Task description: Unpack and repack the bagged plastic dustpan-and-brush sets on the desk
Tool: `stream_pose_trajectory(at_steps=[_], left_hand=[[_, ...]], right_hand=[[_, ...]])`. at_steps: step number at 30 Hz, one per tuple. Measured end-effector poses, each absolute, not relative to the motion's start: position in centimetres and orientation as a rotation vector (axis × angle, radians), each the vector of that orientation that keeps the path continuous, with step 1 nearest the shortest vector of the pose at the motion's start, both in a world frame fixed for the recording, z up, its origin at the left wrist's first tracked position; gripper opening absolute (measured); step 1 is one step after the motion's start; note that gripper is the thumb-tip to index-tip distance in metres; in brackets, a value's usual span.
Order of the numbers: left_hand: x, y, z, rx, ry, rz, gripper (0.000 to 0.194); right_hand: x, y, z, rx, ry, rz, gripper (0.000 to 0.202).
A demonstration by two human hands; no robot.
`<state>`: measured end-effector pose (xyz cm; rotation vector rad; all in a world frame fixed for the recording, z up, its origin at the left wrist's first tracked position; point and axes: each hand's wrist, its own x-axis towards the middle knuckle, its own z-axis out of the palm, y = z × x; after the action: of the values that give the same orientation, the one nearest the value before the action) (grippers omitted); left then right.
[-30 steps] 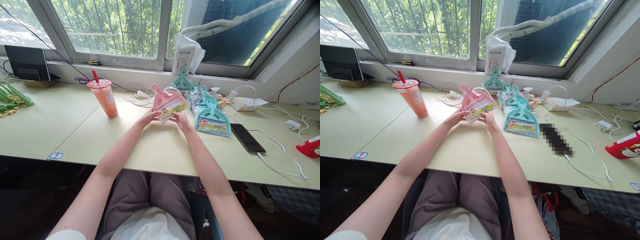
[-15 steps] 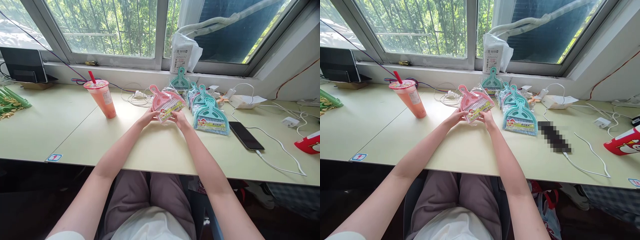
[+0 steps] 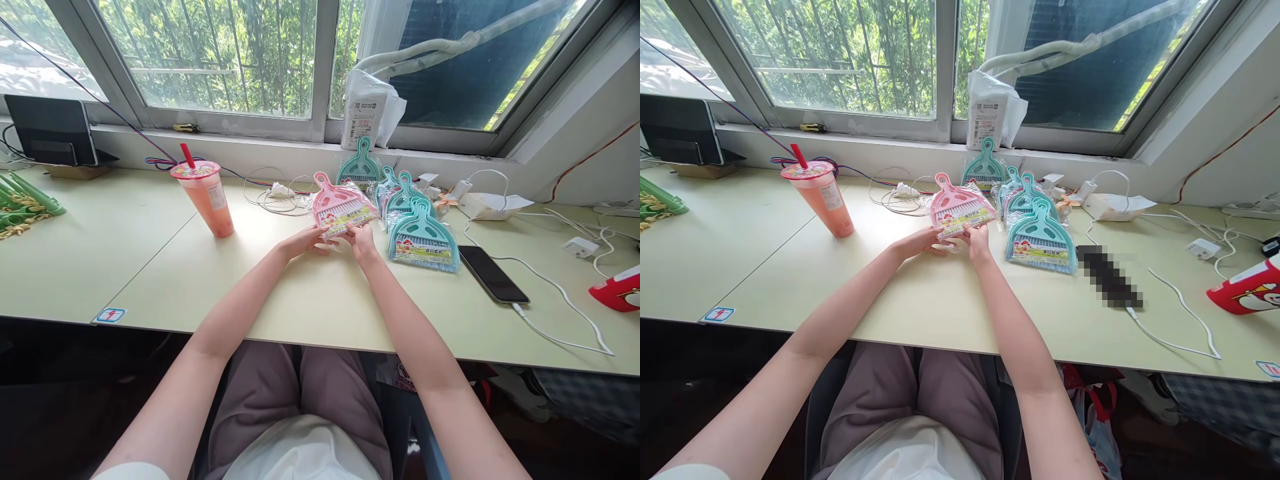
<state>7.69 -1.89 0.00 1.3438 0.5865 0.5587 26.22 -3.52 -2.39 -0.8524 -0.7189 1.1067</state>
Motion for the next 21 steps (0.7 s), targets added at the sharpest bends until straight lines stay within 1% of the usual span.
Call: stream_pose_trajectory(at_steps=[3,6,10,21], left_hand=[[7.8,-1.7,-0.1,1.318,0.6,0.551,0.061],[7.9,-1.4,-0.2,1.257,0.653,0.696,0.062],[8.2,-1.1,-0.6,1.238,0.711,0.87,0.056],[8.4,-1.7,-0.3,1.22,0.707,0.841,0.043]], right_hand=[[26.1,-3.6,-2.5,-0.879,-0.682,1.087,0.031],[25.9,-3.6,-2.4,-0.911,-0.688,1.087,0.031],[25.4,-3.9,-2.3,-0.923,-0.737,1.088,0.032],[25.1,-4.1,-2.2,-0.924,-0.755,1.088,0.033]])
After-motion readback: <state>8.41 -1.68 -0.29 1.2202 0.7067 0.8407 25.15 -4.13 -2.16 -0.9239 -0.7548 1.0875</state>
